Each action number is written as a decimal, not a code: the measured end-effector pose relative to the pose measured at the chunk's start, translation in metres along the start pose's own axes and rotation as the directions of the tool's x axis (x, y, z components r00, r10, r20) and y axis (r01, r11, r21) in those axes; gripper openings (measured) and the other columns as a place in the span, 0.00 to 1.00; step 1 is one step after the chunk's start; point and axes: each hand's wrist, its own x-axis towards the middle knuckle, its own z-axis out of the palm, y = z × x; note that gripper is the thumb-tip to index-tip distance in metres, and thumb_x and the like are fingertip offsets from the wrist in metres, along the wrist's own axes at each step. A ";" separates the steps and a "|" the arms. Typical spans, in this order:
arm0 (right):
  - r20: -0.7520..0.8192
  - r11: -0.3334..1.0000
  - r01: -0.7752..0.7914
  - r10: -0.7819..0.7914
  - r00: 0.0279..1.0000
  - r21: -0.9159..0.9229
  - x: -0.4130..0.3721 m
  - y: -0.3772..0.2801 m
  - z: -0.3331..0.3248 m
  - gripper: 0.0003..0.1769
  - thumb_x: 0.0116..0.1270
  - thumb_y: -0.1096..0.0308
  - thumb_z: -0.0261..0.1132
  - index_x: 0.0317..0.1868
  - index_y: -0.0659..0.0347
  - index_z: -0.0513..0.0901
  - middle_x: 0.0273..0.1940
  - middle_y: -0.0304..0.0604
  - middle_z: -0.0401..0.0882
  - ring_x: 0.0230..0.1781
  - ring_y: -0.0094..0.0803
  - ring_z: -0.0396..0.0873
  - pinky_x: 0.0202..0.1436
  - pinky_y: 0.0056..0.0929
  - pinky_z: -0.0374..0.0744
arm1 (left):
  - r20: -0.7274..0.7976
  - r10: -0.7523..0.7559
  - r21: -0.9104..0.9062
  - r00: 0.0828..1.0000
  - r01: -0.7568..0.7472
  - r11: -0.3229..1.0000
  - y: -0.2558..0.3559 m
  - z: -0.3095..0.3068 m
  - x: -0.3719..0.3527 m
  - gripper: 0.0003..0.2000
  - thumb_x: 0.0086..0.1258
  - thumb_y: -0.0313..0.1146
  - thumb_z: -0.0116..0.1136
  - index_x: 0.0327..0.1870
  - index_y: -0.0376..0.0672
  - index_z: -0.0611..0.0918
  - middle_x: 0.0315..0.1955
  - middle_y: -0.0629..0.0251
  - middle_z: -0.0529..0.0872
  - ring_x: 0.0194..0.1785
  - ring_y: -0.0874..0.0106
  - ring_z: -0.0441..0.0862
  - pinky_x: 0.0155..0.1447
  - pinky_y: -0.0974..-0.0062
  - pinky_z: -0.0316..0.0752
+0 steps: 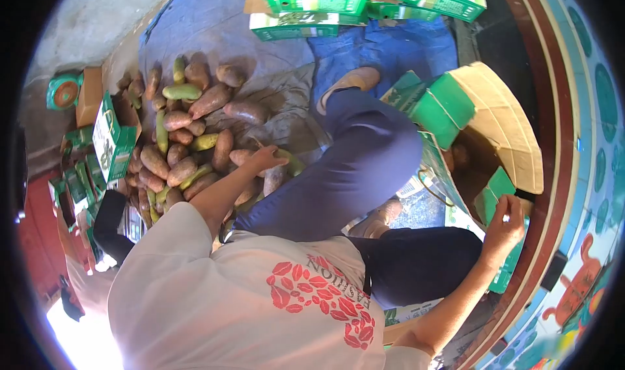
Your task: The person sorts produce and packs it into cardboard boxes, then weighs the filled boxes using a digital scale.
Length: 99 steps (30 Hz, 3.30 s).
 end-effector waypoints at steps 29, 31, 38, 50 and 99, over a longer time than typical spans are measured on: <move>-0.156 0.992 -0.091 0.103 0.982 0.083 -0.015 -0.017 -0.023 0.05 0.63 0.68 0.64 0.35 0.61 0.81 0.36 0.46 0.83 0.35 0.44 0.83 0.39 0.35 0.80 | -0.375 0.225 0.221 0.899 -0.149 0.964 0.042 -0.065 0.001 0.39 0.41 0.50 0.77 0.52 0.35 0.74 0.44 0.48 0.83 0.49 0.54 0.81 0.54 0.63 0.74; -0.153 0.993 -0.097 0.107 0.982 0.071 -0.017 -0.014 -0.024 0.05 0.62 0.69 0.64 0.35 0.61 0.81 0.36 0.46 0.83 0.35 0.44 0.82 0.39 0.36 0.80 | -0.396 0.257 0.299 0.881 -0.141 0.944 0.022 -0.047 0.017 0.39 0.40 0.50 0.76 0.52 0.35 0.74 0.43 0.49 0.83 0.49 0.53 0.81 0.54 0.62 0.75; -0.187 0.995 -0.074 0.086 0.979 0.066 -0.022 -0.008 -0.028 0.05 0.62 0.69 0.64 0.35 0.60 0.81 0.35 0.45 0.82 0.35 0.45 0.82 0.39 0.37 0.79 | -0.390 0.058 0.091 0.919 -0.024 0.996 0.025 -0.063 0.012 0.40 0.39 0.50 0.76 0.53 0.34 0.74 0.46 0.49 0.83 0.50 0.55 0.81 0.54 0.63 0.74; -0.299 0.987 -0.016 0.063 0.952 0.158 -0.020 -0.010 -0.028 0.04 0.61 0.70 0.64 0.33 0.61 0.80 0.33 0.46 0.82 0.35 0.45 0.81 0.39 0.37 0.79 | -0.731 0.562 0.043 0.386 -0.797 0.602 0.256 -0.199 -0.156 0.31 0.49 0.34 0.72 0.55 0.34 0.73 0.48 0.56 0.78 0.52 0.67 0.75 0.59 0.70 0.69; -0.311 0.933 -0.055 -0.063 0.948 -0.357 0.097 0.036 0.038 0.24 0.56 0.69 0.61 0.56 0.53 0.76 0.53 0.43 0.76 0.58 0.40 0.72 0.64 0.41 0.65 | 0.418 0.885 0.723 0.207 -0.666 -0.186 0.414 -0.071 -0.171 0.11 0.55 0.40 0.66 0.29 0.42 0.80 0.29 0.60 0.82 0.38 0.57 0.81 0.44 0.59 0.73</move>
